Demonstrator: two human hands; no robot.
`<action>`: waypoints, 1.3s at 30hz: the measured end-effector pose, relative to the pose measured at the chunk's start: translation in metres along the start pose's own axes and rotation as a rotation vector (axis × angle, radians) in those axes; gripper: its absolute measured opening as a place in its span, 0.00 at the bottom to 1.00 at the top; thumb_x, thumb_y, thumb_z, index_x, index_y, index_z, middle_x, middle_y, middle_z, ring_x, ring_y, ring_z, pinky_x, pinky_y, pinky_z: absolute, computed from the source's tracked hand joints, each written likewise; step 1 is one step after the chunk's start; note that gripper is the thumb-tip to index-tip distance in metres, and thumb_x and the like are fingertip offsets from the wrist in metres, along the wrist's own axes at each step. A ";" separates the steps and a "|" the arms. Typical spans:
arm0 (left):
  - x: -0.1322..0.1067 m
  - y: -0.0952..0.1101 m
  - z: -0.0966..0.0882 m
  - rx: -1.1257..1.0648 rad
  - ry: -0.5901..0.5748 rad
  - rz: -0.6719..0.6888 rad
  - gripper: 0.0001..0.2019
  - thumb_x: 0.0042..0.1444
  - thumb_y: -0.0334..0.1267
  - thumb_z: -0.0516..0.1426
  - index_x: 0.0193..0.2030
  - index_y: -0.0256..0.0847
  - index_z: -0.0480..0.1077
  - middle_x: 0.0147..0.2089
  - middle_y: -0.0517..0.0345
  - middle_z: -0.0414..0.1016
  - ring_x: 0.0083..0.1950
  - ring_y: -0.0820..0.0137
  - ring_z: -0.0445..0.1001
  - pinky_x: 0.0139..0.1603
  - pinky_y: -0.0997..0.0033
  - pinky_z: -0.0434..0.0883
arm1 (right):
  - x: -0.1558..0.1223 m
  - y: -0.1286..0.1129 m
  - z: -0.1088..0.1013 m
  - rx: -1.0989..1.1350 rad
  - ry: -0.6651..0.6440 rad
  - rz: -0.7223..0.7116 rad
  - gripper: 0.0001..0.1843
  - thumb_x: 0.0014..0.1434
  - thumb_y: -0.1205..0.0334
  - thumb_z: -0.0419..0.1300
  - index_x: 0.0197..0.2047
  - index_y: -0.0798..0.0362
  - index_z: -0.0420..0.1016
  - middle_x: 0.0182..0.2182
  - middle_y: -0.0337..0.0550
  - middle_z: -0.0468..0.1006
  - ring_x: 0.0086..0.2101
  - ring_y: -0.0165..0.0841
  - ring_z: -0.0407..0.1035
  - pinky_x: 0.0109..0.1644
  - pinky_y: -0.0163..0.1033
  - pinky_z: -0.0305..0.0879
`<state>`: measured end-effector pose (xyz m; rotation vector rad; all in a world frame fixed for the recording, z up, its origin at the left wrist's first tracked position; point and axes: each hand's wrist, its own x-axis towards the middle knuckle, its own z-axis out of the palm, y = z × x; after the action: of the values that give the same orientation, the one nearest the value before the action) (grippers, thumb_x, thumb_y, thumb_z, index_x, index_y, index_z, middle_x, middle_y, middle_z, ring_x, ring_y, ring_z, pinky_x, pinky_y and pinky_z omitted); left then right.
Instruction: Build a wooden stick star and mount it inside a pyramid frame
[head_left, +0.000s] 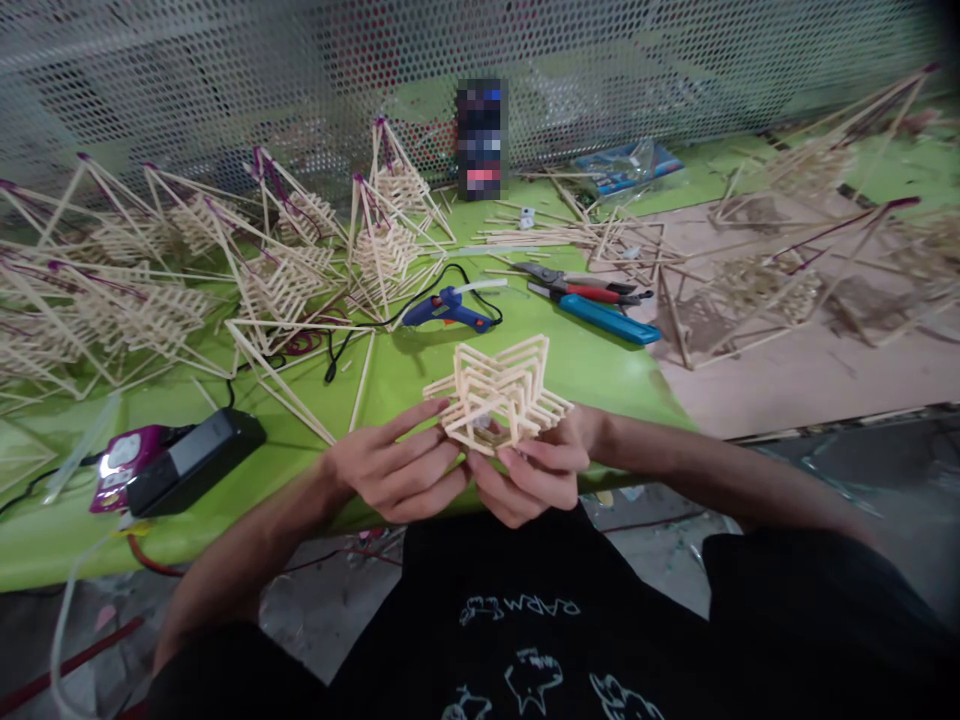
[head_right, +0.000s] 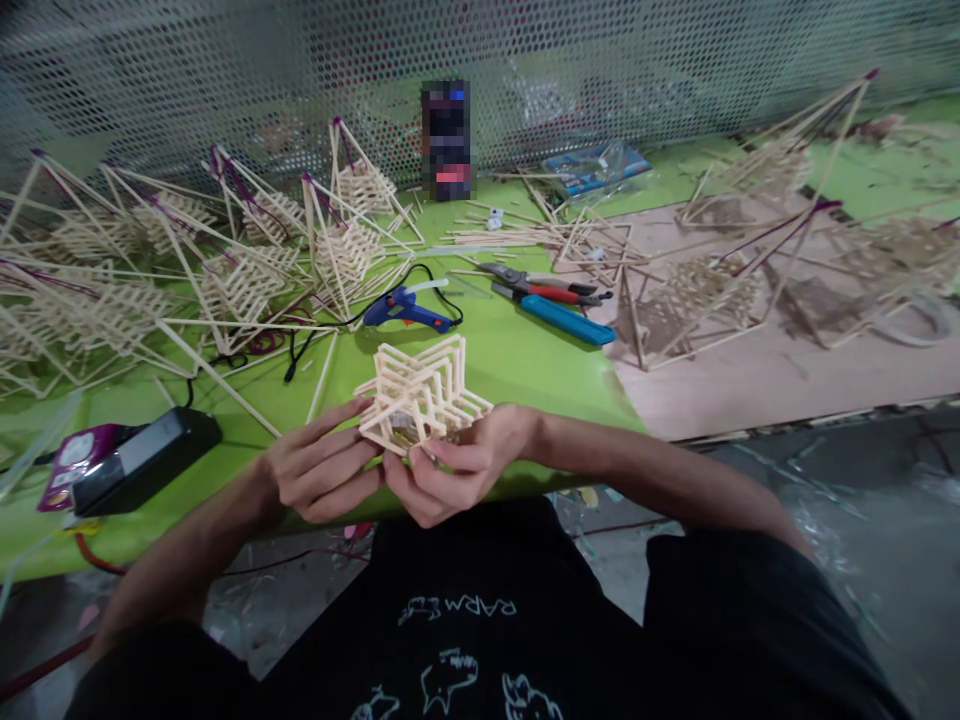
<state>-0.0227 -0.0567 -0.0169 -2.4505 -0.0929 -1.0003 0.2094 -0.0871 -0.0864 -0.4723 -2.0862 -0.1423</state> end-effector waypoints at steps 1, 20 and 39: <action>0.000 0.000 0.000 0.001 0.000 -0.012 0.05 0.61 0.34 0.60 0.33 0.44 0.73 0.34 0.63 0.80 0.41 0.70 0.83 0.57 0.60 0.84 | 0.008 0.008 0.000 -0.104 0.079 -0.156 0.16 0.52 0.68 0.70 0.39 0.36 0.76 0.44 0.23 0.82 0.43 0.32 0.70 0.44 0.36 0.77; -0.001 0.009 0.008 -0.283 0.085 -0.421 0.04 0.67 0.32 0.56 0.44 0.41 0.72 0.41 0.56 0.80 0.44 0.69 0.82 0.60 0.51 0.82 | 0.048 0.068 -0.016 -0.264 0.083 -0.640 0.10 0.60 0.51 0.66 0.45 0.34 0.72 0.46 0.26 0.82 0.46 0.33 0.75 0.58 0.50 0.80; 0.001 0.013 0.019 -0.449 0.201 -1.092 0.08 0.63 0.26 0.59 0.46 0.42 0.73 0.43 0.56 0.75 0.45 0.71 0.75 0.45 0.72 0.75 | 0.041 0.076 -0.001 0.201 -0.117 -0.155 0.23 0.61 0.55 0.61 0.57 0.55 0.66 0.56 0.59 0.74 0.56 0.47 0.72 0.53 0.56 0.79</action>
<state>-0.0065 -0.0593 -0.0334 -2.6235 -1.3771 -1.8421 0.2204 -0.0062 -0.0584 -0.2016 -2.2235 0.0050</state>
